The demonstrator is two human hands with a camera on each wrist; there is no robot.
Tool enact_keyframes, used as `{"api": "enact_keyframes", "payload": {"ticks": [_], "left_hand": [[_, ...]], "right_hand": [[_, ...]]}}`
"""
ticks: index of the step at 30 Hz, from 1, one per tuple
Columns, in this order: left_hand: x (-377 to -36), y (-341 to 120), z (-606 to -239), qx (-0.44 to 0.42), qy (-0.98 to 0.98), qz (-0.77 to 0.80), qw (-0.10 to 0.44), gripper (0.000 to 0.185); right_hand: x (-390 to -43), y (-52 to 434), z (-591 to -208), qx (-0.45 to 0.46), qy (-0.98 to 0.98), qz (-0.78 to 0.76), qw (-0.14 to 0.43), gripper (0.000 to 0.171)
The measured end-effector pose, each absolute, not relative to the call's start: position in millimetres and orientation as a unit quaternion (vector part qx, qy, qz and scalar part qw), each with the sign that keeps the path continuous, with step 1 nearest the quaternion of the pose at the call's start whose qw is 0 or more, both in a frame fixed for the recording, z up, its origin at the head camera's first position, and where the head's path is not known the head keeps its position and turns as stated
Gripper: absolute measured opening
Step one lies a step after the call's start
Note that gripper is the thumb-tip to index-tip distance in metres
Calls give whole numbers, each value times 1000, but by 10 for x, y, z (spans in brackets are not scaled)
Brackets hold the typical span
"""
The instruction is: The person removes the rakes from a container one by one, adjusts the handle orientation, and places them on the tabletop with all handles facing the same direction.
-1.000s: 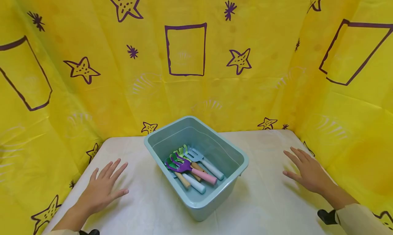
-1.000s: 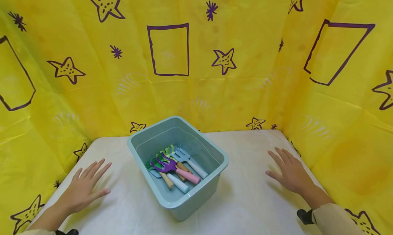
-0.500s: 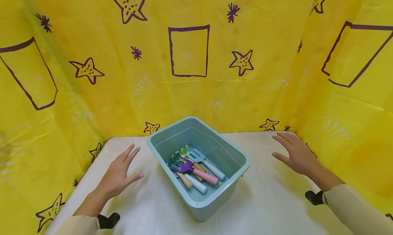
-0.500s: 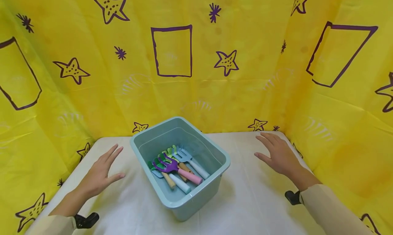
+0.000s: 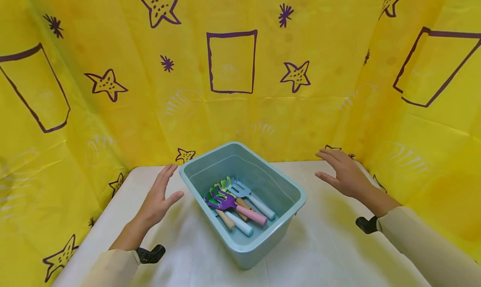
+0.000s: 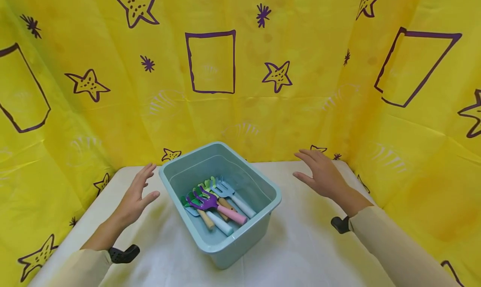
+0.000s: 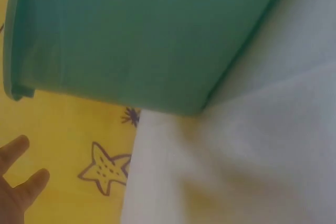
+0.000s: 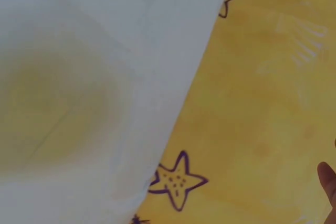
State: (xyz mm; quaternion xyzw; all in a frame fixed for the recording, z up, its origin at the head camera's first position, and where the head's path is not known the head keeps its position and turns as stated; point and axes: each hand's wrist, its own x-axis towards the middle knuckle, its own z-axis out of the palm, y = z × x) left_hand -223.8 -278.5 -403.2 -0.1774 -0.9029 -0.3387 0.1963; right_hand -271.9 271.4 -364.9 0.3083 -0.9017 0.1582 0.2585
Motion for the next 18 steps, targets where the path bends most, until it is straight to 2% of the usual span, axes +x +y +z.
{"api": "enact_keyframes", "payload": {"ticks": [9, 18], "left_hand": [[-2355, -2537, -3967, -178, -863, -438, 180, 68], [-2435, -2382, -3947, -92, -842, -510, 150, 69]], "right_hand": [[-2792, 2406, -3399, 322, -896, 171, 252, 59], [-2845, 2013, -3190, 345, -898, 170, 214, 63]]}}
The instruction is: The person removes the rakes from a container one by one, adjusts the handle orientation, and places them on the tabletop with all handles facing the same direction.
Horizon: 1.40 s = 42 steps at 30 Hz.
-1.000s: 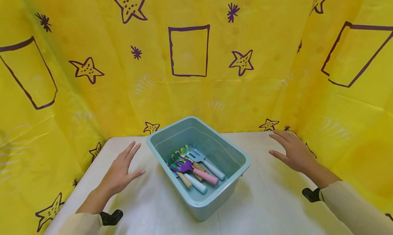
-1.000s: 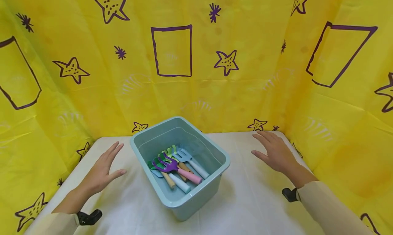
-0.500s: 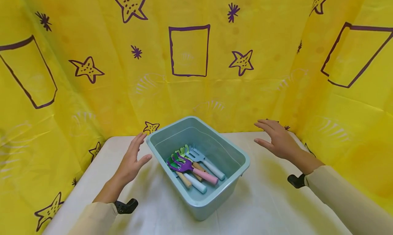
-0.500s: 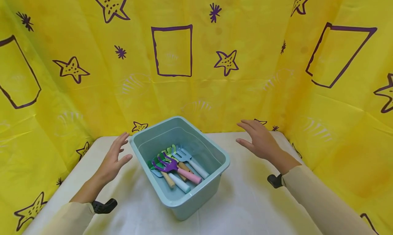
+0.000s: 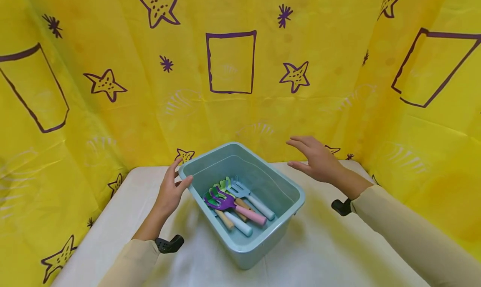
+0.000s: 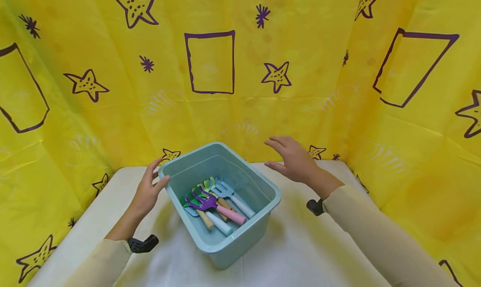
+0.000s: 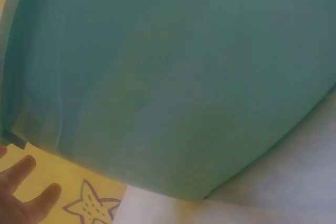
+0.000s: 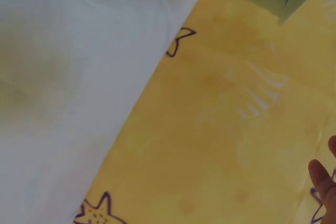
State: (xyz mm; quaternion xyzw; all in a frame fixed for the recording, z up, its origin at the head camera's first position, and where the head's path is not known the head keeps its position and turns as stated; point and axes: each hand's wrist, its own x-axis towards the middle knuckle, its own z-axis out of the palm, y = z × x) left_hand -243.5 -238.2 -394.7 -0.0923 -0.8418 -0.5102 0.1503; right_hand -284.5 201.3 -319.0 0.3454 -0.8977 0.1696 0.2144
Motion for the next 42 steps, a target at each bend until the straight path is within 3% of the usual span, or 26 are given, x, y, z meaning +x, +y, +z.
{"api": "enact_keyframes", "payload": {"ticks": [11, 19, 23, 32, 37, 42], "left_hand": [[-2435, -2343, -3997, -46, -814, -566, 120, 64], [-2342, -2300, -3896, -36, -797, -592, 112, 64], [-2404, -2337, -4003, -39, -797, -591, 118, 66], [-2445, -2338, -4040, -51, -793, -596, 116, 66], [-2446, -2335, -4039, -46, -795, -594, 110, 66], [-2437, -2314, -3996, -40, -798, -594, 95, 66]], "right_hand": [[-2930, 1471, -2954, 365, -898, 201, 140, 67], [-3060, 1124, -2812, 348, -889, 293, 45, 61], [-3101, 987, -2753, 332, -872, 357, -32, 56], [-3190, 818, -2705, 281, -823, 410, -274, 55], [-3249, 723, -2783, 248, -814, 398, -343, 50], [-3297, 625, -2912, 220, -817, 381, -373, 51]]}}
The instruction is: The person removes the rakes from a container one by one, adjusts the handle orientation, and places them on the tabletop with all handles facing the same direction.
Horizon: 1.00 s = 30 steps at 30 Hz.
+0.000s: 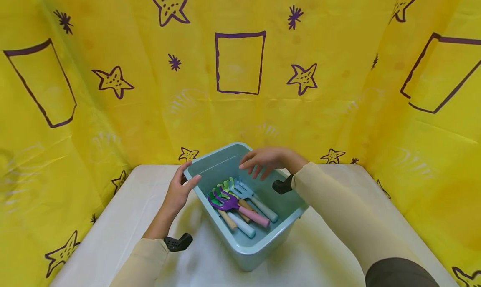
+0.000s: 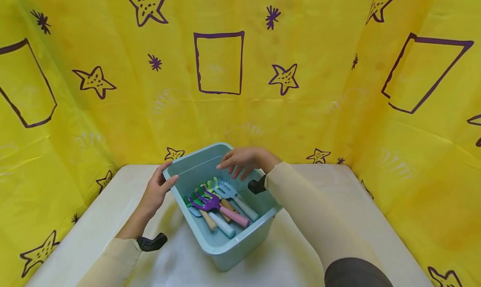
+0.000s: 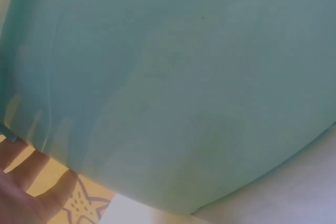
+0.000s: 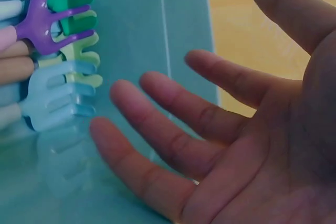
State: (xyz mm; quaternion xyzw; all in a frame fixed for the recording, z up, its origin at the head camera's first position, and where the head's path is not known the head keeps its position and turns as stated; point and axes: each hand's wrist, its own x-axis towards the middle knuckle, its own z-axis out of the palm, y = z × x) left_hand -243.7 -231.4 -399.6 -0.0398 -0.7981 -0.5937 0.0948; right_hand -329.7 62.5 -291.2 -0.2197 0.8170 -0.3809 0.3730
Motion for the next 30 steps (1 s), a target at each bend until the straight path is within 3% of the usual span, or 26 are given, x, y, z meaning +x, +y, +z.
{"api": "enact_keyframes", "payload": {"ticks": [7, 21, 30], "left_hand": [[-2343, -2267, -3827, -35, -804, -588, 78, 65], [-2477, -2331, -4048, -44, -803, -586, 102, 65], [-2406, -2300, -3916, -32, -799, -595, 84, 65]], "right_hand": [[-3332, 474, -3097, -192, 810, -384, 399, 56], [-3337, 246, -3541, -153, 791, -341, 484, 57], [-3351, 222, -3671, -143, 790, -262, 535, 48]]}}
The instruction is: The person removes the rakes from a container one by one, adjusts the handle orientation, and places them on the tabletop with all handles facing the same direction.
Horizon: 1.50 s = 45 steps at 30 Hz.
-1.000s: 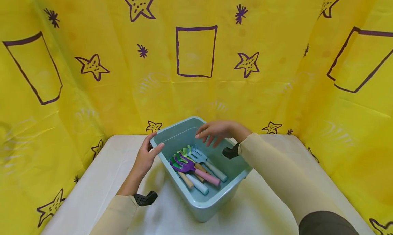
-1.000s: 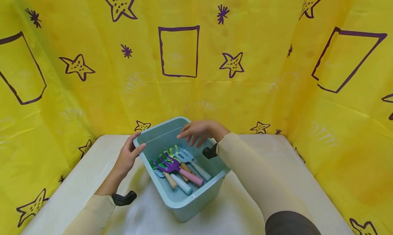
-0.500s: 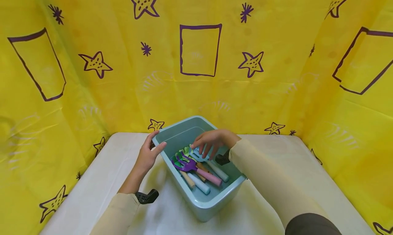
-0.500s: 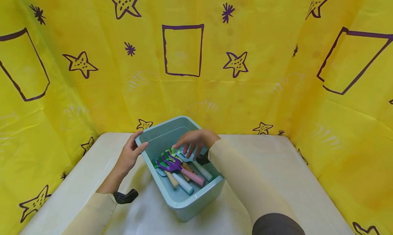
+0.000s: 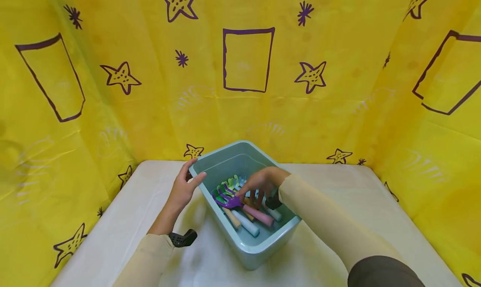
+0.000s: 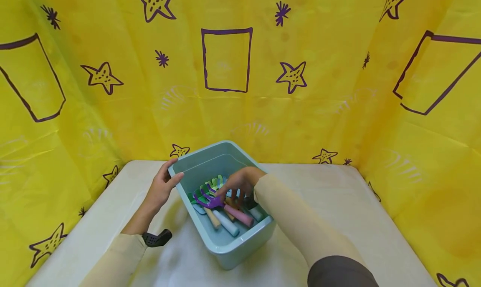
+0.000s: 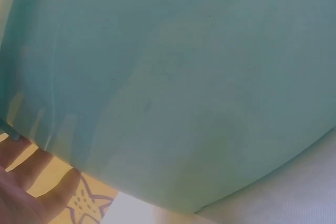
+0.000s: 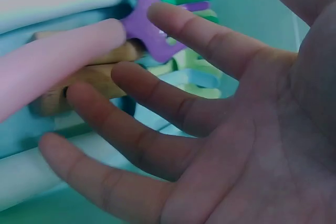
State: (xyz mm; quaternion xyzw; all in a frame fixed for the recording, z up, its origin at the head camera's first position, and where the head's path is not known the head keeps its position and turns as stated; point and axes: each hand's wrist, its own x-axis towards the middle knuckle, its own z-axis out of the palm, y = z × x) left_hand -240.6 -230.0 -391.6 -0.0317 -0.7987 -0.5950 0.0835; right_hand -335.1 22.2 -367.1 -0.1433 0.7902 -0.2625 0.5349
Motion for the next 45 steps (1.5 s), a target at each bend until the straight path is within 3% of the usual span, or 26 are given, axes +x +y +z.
{"api": "enact_keyframes", "payload": {"ticks": [6, 13, 22, 27, 36, 45], "left_hand": [[-2254, -2206, -3713, -38, -803, -589, 81, 65], [-2274, -2197, -3774, -40, -803, -589, 79, 65], [-2240, -2186, -3675, -34, -810, -581, 78, 66], [-2364, -2245, -3841, -30, -804, -589, 74, 66], [-2470, -2300, -4017, -37, -805, -585, 95, 65], [-2452, -2322, -3996, -33, -805, -583, 98, 65]], "right_hand": [[-3300, 231, -3718, -139, 802, -211, 542, 43], [-3230, 229, -3724, -167, 814, -154, 535, 41], [-3269, 248, -3676, -188, 790, -227, 537, 37], [-3270, 273, -3653, -221, 780, -226, 540, 33], [-3242, 283, -3519, -221, 817, -228, 482, 38], [-3168, 394, -3381, -231, 849, -278, 385, 35]]}}
